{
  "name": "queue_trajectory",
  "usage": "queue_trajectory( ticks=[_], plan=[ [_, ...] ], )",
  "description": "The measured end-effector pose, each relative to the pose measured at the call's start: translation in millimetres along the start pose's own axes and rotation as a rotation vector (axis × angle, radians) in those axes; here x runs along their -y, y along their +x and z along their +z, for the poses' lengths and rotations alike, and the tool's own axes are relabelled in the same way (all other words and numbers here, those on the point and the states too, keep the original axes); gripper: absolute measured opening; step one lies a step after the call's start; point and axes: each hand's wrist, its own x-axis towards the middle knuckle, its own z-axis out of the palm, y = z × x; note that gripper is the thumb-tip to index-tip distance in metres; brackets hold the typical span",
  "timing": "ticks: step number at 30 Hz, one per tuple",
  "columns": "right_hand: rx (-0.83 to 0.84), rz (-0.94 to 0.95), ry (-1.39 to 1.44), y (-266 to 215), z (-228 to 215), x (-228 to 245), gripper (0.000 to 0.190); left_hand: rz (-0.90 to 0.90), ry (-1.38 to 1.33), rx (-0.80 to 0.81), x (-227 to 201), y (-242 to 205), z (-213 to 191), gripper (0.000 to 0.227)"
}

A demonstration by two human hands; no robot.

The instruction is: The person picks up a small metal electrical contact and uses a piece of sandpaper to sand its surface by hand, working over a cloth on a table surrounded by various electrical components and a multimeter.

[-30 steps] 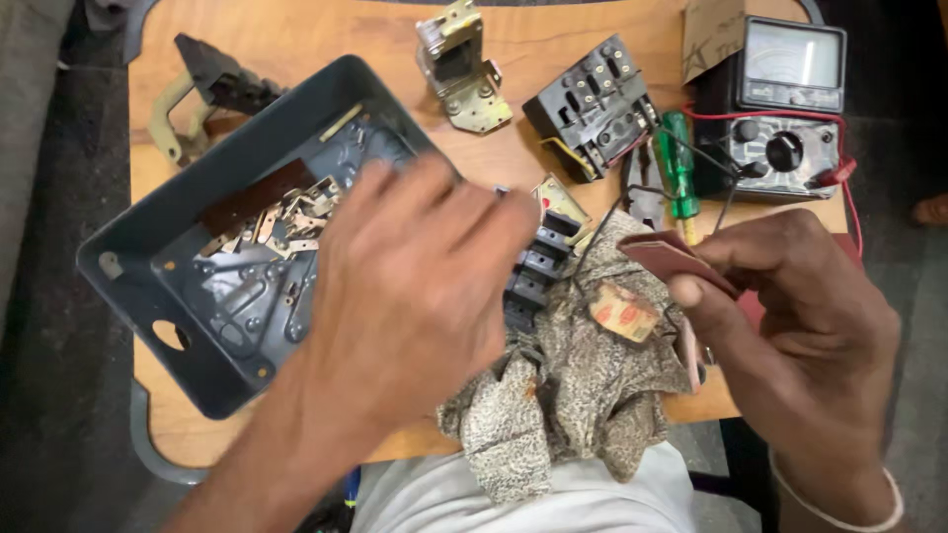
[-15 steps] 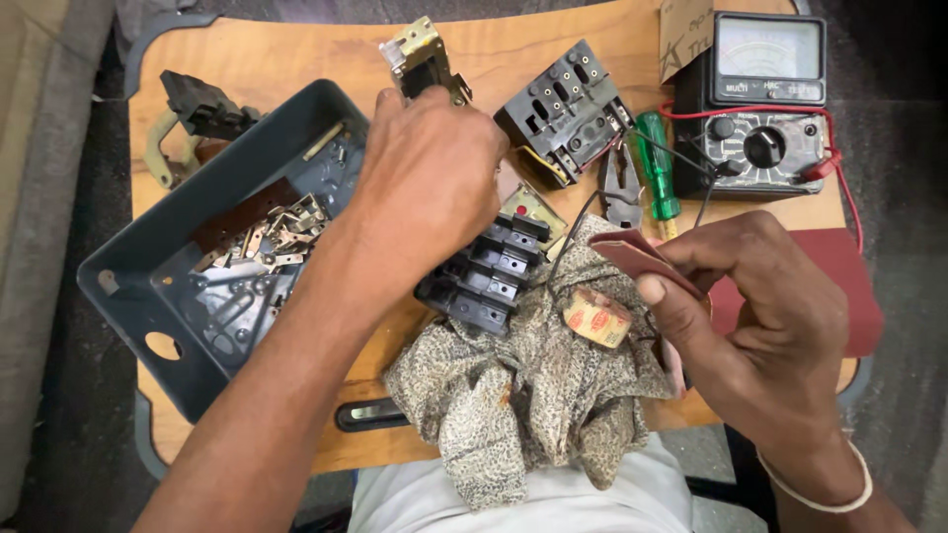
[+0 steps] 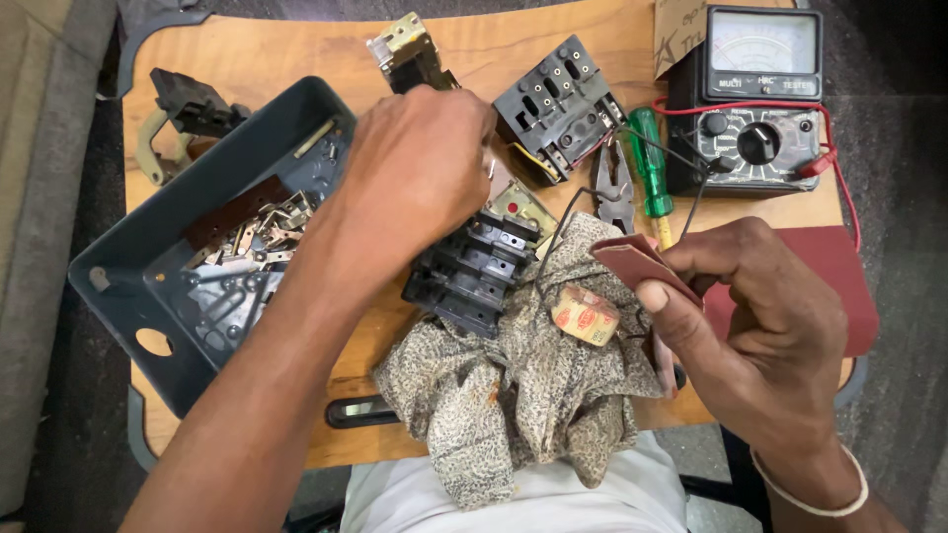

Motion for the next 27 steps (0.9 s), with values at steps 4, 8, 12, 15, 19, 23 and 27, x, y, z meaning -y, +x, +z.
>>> queue_trajectory(
  ticks=[4, 8, 12, 15, 19, 23, 27],
  plan=[
    [-0.051, 0.000, -0.160, -1.8, 1.6, 5.0, 0.017, 0.253, -0.080, -0.353, 4.8, -29.2, -18.1, 0.023],
    [-0.059, 0.017, -0.074, -12.8, 7.8, 11.4, 0.015, 0.268, -0.087, -0.574, 19.9, -87.7, -54.1, 0.017],
    [-0.042, -0.018, 0.020, -18.7, 21.4, 19.4, 0.017, 0.024, -0.125, -0.493, 49.9, -128.1, -71.7, 0.014],
    [0.067, -0.090, -0.187, -10.0, 30.8, 31.5, 0.018, -0.141, -0.067, -0.394, 70.2, -143.5, -71.5, 0.015],
    [0.227, -0.180, -0.412, 7.0, 42.5, 53.7, 0.020, -0.122, 0.122, -0.392, 83.5, -147.3, -63.3, 0.009],
    [0.269, -0.225, -0.432, 20.9, 53.0, 70.1, 0.019, -0.104, 0.139, -0.289, 91.6, -138.1, -65.1, 0.010],
    [0.252, -0.330, -0.394, 29.3, 62.2, 75.0, 0.018, 0.004, 0.119, -0.245, 95.3, -128.9, -68.4, 0.010]
  ],
)
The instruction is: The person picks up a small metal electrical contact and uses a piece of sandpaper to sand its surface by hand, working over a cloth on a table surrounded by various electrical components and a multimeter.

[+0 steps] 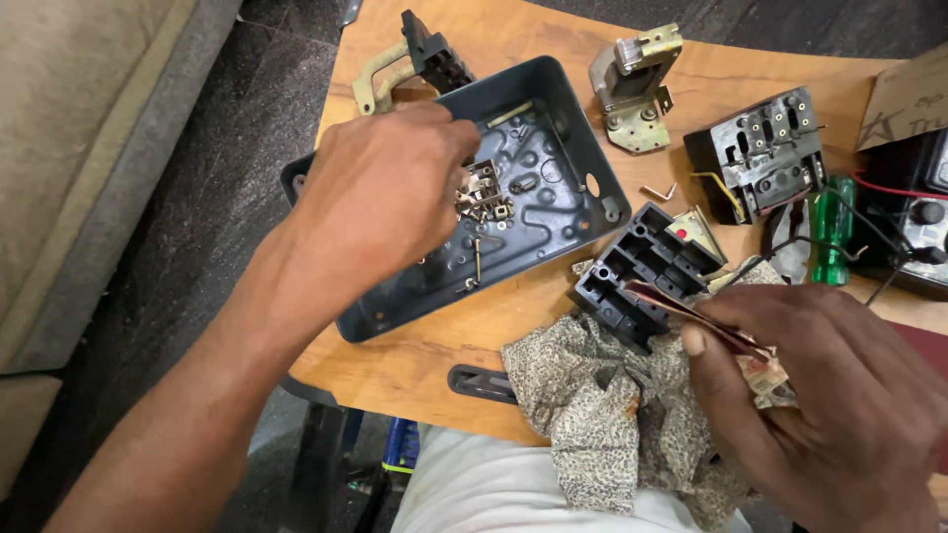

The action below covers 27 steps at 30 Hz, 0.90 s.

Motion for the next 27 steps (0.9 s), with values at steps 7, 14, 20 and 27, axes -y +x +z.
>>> queue_trajectory(
  ticks=[7, 14, 20, 27],
  plan=[
    [-0.012, 0.006, -0.028, -0.1, 6.0, -2.9, 0.017, 0.032, 0.017, 0.053, 2.2, 7.8, 14.4, 0.022],
    [-0.033, 0.014, -0.019, -4.4, 10.2, -2.6, 0.019, -0.007, 0.067, 0.092, 7.2, 9.9, 23.1, 0.030],
    [-0.038, 0.099, 0.029, -1.2, 14.6, 3.4, 0.017, -0.022, 0.019, 0.160, 8.1, 12.6, 22.8, 0.023],
    [-0.032, 0.104, 0.004, -1.4, 15.4, 5.3, 0.015, -0.072, -0.094, 0.127, 4.6, 9.0, 20.3, 0.014]
  ],
)
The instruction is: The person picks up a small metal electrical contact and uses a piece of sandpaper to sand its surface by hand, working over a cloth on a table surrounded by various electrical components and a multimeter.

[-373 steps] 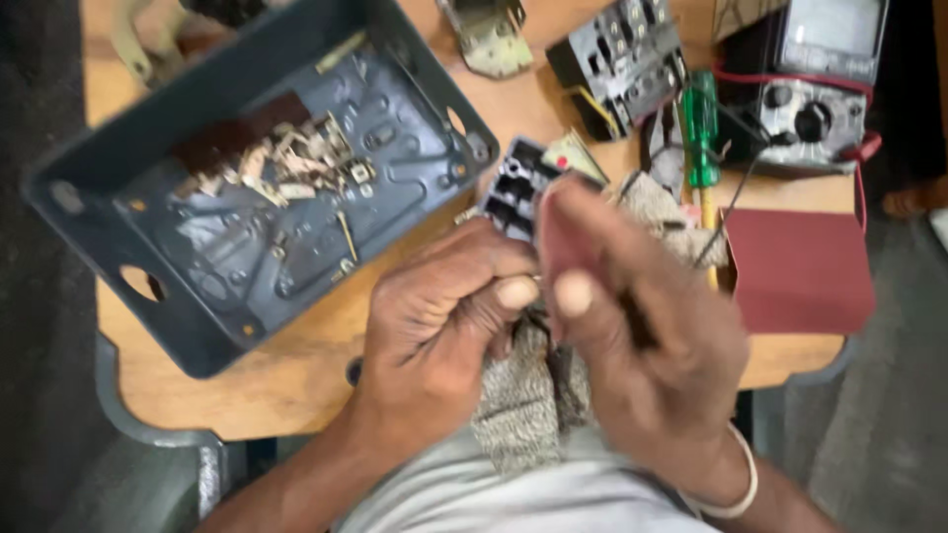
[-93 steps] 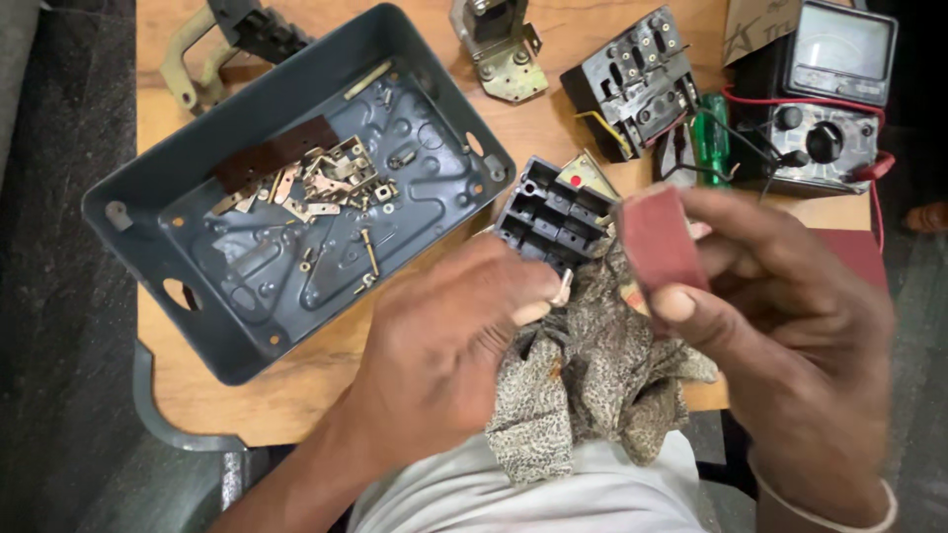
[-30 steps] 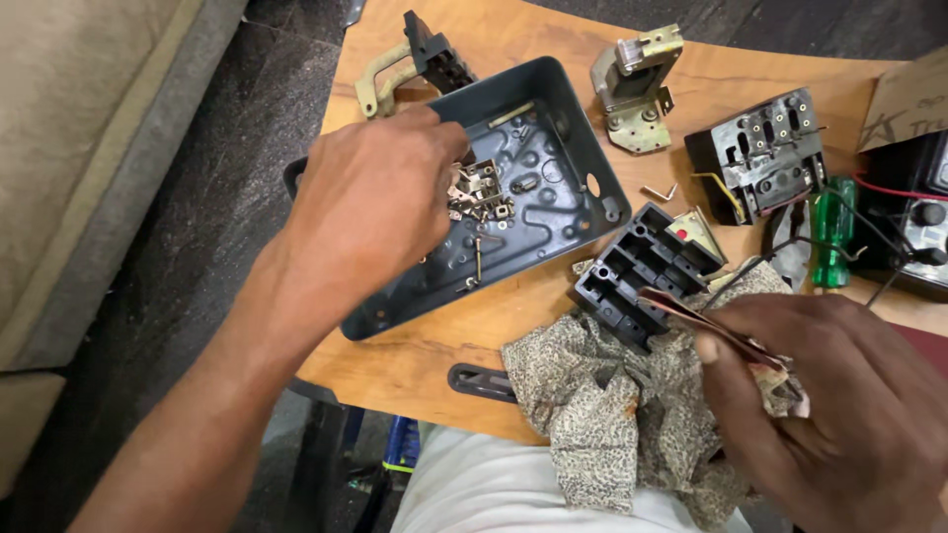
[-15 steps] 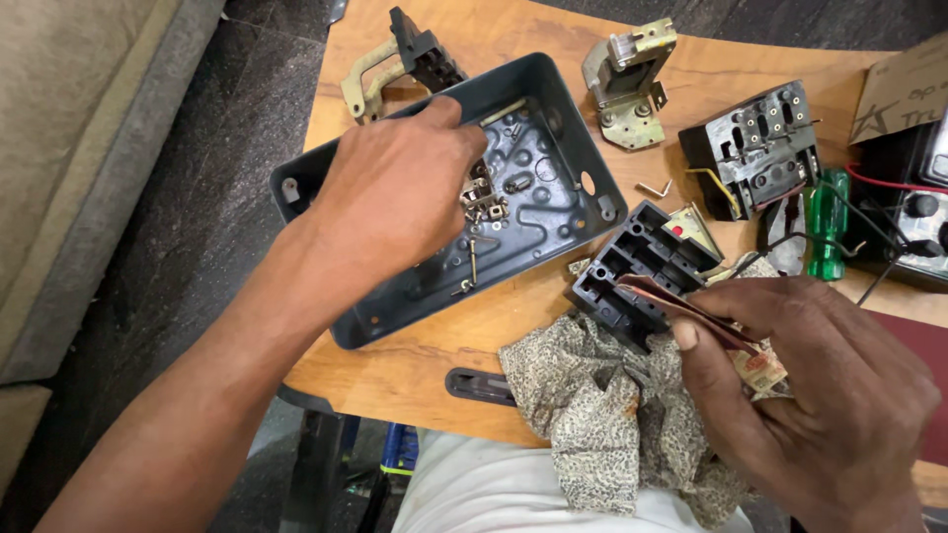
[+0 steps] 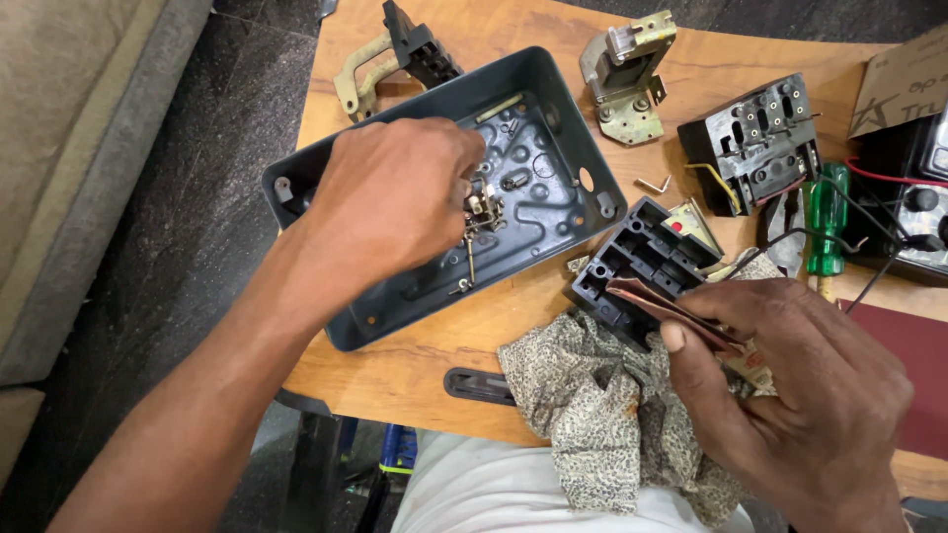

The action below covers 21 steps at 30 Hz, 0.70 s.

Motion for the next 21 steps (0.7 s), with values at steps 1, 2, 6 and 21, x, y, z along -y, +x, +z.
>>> queue_trajectory(
  ticks=[1, 2, 6, 21],
  plan=[
    [0.002, 0.015, 0.009, 0.0, 0.2, -0.1, 0.015, 0.000, 0.000, 0.000, 0.0, -1.6, -0.8, 0.014],
    [0.001, 0.015, 0.009, 0.4, 0.7, -0.7, 0.015, -0.011, -0.034, -0.037, 0.2, -3.4, -1.7, 0.014],
    [-0.002, 0.005, 0.010, 0.7, 2.4, -2.2, 0.014, -0.026, -0.060, -0.116, 1.1, -5.7, -2.9, 0.015],
    [-0.006, -0.001, 0.032, 0.9, 7.0, -6.6, 0.015, -0.052, -0.044, -0.033, 3.0, -4.7, 0.0, 0.010]
  ],
)
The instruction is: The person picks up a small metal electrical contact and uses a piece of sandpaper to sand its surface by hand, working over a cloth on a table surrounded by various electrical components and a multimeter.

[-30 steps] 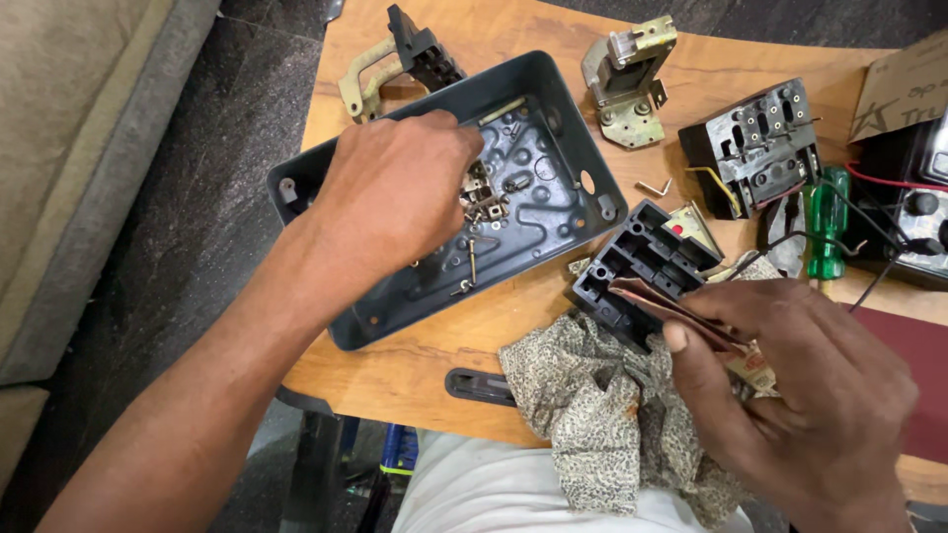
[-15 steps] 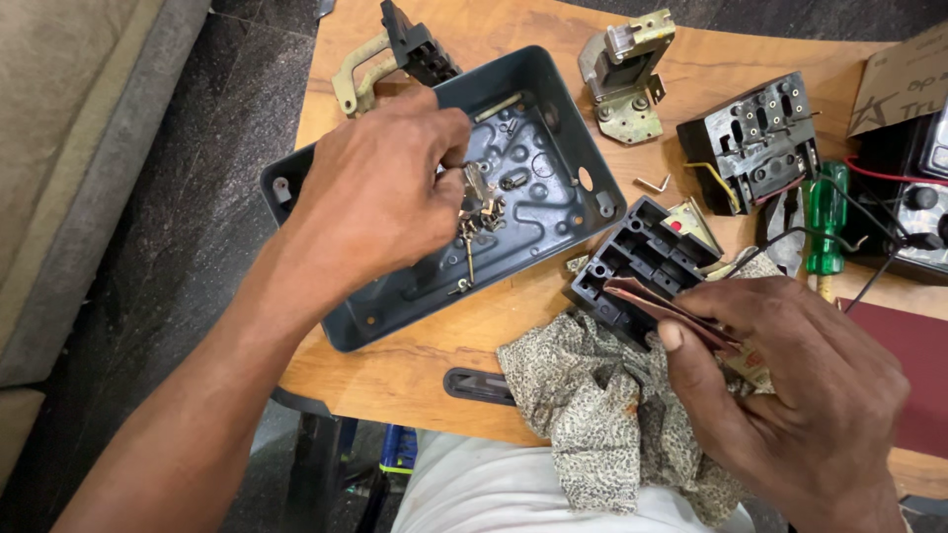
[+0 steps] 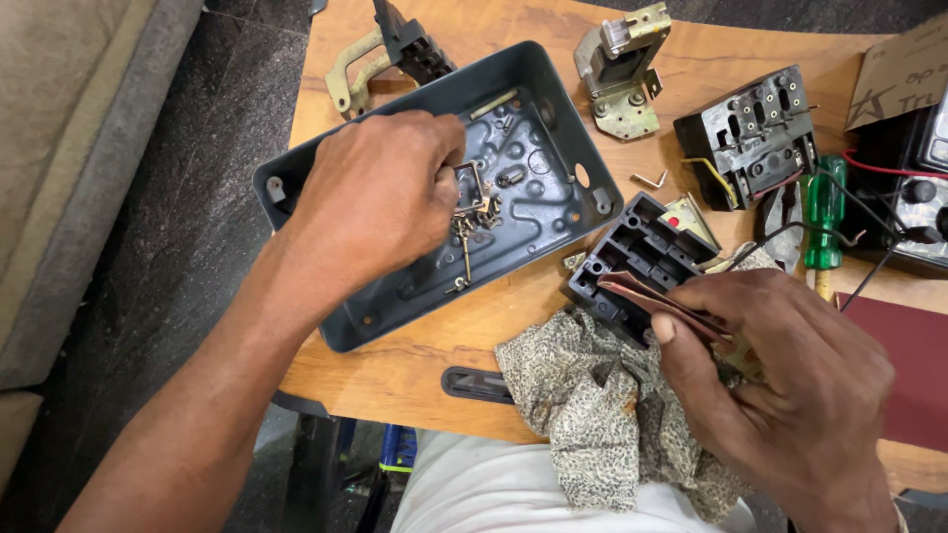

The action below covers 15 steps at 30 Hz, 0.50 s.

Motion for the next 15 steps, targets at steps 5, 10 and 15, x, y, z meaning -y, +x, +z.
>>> queue_trajectory(
  ticks=[5, 10, 15],
  plan=[
    [-0.013, -0.016, 0.012, -0.6, 0.6, 0.4, 0.016, -0.022, -0.017, -0.003, 4.3, -2.1, 3.7, 0.010],
    [0.000, -0.006, 0.008, -1.6, -0.9, -1.1, 0.018, 0.154, 0.008, -0.171, 2.6, -3.4, 3.2, 0.012],
    [-0.085, -0.007, 0.198, 0.3, -2.3, -0.1, 0.014, 0.204, -0.198, -0.290, -22.2, -13.7, -12.7, 0.008]
  ],
)
